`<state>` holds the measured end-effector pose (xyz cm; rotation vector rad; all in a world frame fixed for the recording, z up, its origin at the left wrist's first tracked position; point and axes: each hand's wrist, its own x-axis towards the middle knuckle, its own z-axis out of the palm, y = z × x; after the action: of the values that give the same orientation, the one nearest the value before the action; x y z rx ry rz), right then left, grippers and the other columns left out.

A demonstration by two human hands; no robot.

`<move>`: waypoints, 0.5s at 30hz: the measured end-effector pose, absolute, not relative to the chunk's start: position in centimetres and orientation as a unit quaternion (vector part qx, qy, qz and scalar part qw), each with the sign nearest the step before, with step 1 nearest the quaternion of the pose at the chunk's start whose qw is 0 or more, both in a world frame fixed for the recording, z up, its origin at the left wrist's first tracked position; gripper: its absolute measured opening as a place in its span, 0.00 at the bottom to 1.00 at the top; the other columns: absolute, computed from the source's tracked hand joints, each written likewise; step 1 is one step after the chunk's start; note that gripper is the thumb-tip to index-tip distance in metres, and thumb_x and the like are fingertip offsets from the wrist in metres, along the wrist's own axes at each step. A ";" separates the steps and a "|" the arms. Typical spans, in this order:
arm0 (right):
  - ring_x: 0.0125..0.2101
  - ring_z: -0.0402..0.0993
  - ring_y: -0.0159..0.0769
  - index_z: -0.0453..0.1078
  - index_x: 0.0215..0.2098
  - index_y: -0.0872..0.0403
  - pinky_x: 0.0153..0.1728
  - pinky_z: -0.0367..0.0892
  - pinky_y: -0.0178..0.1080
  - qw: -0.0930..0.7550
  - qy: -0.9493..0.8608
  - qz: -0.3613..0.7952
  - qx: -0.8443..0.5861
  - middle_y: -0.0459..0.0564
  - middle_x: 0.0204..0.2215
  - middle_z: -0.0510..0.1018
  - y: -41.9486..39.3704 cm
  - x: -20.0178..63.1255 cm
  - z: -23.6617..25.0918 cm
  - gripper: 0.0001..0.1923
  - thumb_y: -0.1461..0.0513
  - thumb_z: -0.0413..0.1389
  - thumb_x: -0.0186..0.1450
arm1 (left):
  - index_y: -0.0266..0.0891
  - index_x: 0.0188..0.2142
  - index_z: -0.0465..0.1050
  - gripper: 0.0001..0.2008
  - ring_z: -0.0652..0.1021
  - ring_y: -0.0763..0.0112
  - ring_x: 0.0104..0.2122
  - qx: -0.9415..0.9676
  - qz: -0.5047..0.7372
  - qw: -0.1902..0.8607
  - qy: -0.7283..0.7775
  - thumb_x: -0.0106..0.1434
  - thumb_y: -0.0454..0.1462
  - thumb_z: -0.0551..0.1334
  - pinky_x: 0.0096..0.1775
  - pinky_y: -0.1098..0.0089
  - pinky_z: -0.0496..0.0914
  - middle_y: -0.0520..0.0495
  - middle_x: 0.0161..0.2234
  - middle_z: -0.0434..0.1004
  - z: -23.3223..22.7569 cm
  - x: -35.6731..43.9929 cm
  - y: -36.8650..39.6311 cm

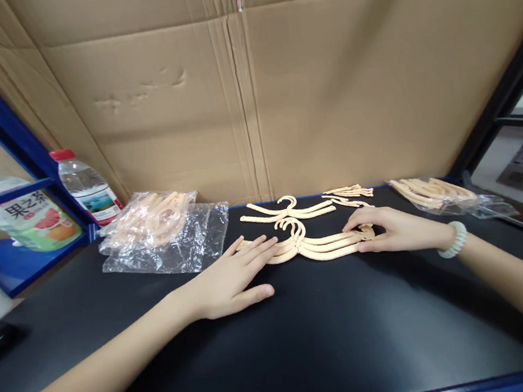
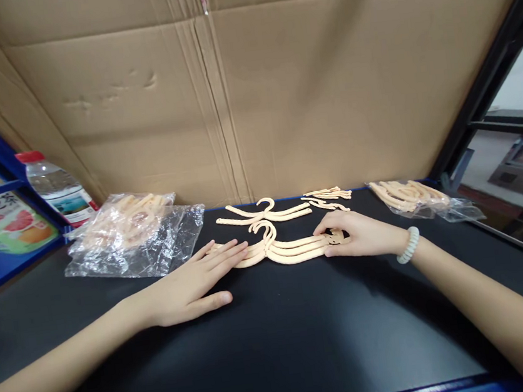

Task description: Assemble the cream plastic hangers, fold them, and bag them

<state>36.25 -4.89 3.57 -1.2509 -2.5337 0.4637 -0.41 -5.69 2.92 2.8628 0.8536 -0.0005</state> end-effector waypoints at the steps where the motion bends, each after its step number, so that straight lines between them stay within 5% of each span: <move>1: 0.41 0.73 0.44 0.73 0.45 0.54 0.43 0.68 0.45 0.143 -0.876 0.157 -0.433 0.54 0.41 0.78 -4.9 36.2 3.5 0.21 0.48 0.56 0.61 | 0.47 0.69 0.37 0.34 0.47 0.55 0.68 0.954 0.004 0.073 0.289 0.70 0.52 0.48 0.65 0.47 0.40 0.46 0.70 0.40 3.0 -0.4 -5.7; 8: 0.44 0.74 0.45 0.73 0.44 0.52 0.46 0.69 0.46 0.207 -0.854 0.096 -0.468 0.53 0.43 0.79 -3.3 37.7 2.7 0.17 0.51 0.52 0.64 | 0.43 0.67 0.46 0.29 0.55 0.54 0.66 0.944 0.053 0.024 0.325 0.71 0.47 0.48 0.64 0.45 0.42 0.43 0.67 0.53 4.0 -0.4 -5.0; 15: 0.42 0.76 0.44 0.73 0.41 0.51 0.47 0.69 0.46 0.238 -0.775 -0.016 -0.585 0.52 0.42 0.81 0.3 42.3 2.1 0.14 0.59 0.50 0.60 | 0.35 0.59 0.63 0.21 0.69 0.55 0.57 0.944 0.091 -0.033 0.316 0.69 0.38 0.49 0.57 0.56 0.62 0.36 0.58 0.68 5.2 0.6 -1.6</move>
<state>42.29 0.25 2.11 -1.6023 -2.1231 -0.0444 0.55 -1.55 5.19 3.0295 1.0129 0.2914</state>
